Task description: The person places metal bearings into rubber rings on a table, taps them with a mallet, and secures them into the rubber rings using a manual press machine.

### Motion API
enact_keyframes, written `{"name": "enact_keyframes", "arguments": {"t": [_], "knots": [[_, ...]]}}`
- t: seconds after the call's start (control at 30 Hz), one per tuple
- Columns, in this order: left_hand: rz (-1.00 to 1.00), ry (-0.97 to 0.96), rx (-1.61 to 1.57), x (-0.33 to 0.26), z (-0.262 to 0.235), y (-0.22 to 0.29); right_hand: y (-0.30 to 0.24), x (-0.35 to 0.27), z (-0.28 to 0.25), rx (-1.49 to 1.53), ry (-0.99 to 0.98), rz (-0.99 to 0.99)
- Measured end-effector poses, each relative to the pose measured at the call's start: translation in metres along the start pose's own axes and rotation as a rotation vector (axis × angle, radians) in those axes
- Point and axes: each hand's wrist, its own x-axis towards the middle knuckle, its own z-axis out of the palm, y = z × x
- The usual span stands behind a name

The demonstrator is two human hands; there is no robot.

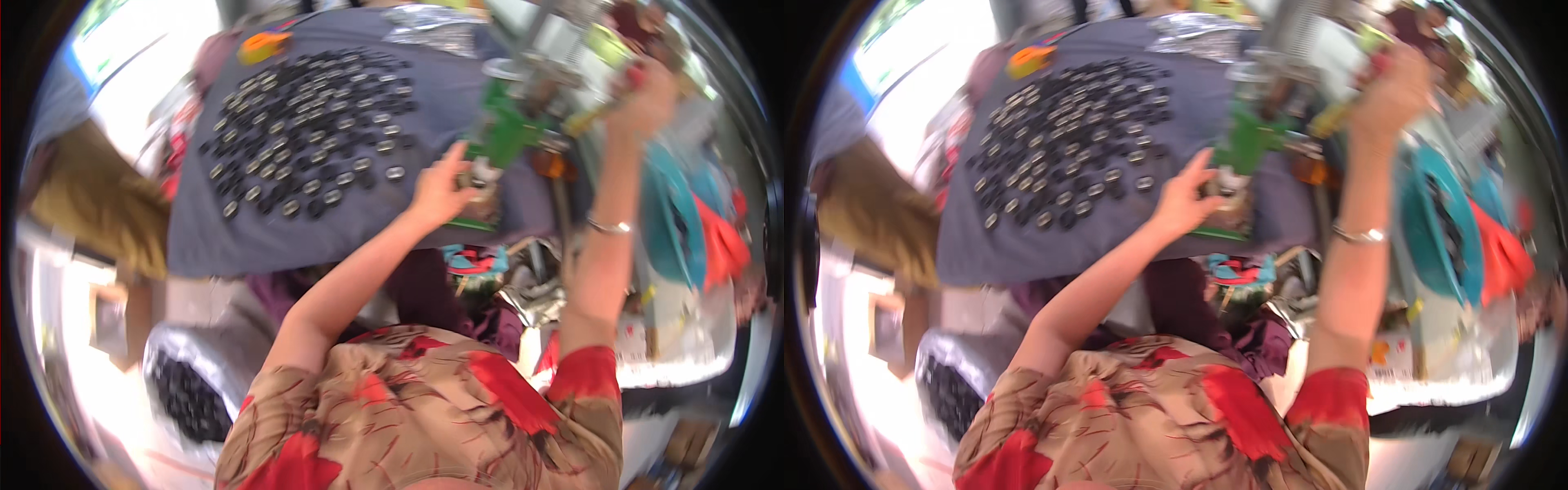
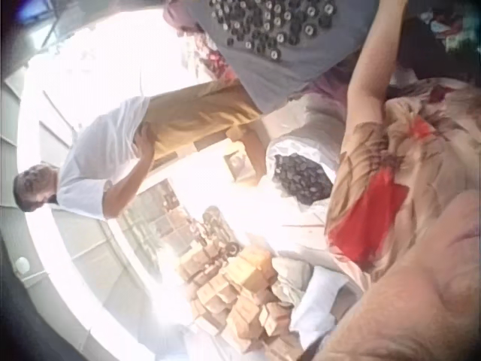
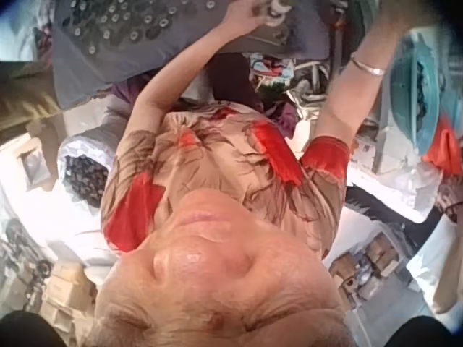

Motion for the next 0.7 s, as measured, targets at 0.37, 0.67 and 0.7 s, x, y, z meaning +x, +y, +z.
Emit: {"name": "enact_keyframes", "arguments": {"t": [0.37, 0.67, 0.7], "knots": [[-0.101, 0.5, 0.23, -0.118, -0.185, -0.022, -0.033, -0.008, 0.024, 0.136, 0.086, 0.296], [-0.036, 0.379, 0.931, -0.152, -0.266, -0.028, 0.045, 0.007, -0.028, 0.158, -0.011, 0.344], [-0.041, 0.339, 1.018, -0.149, -0.259, -0.03, 0.049, 0.009, -0.038, 0.184, -0.003, 0.328]]}}
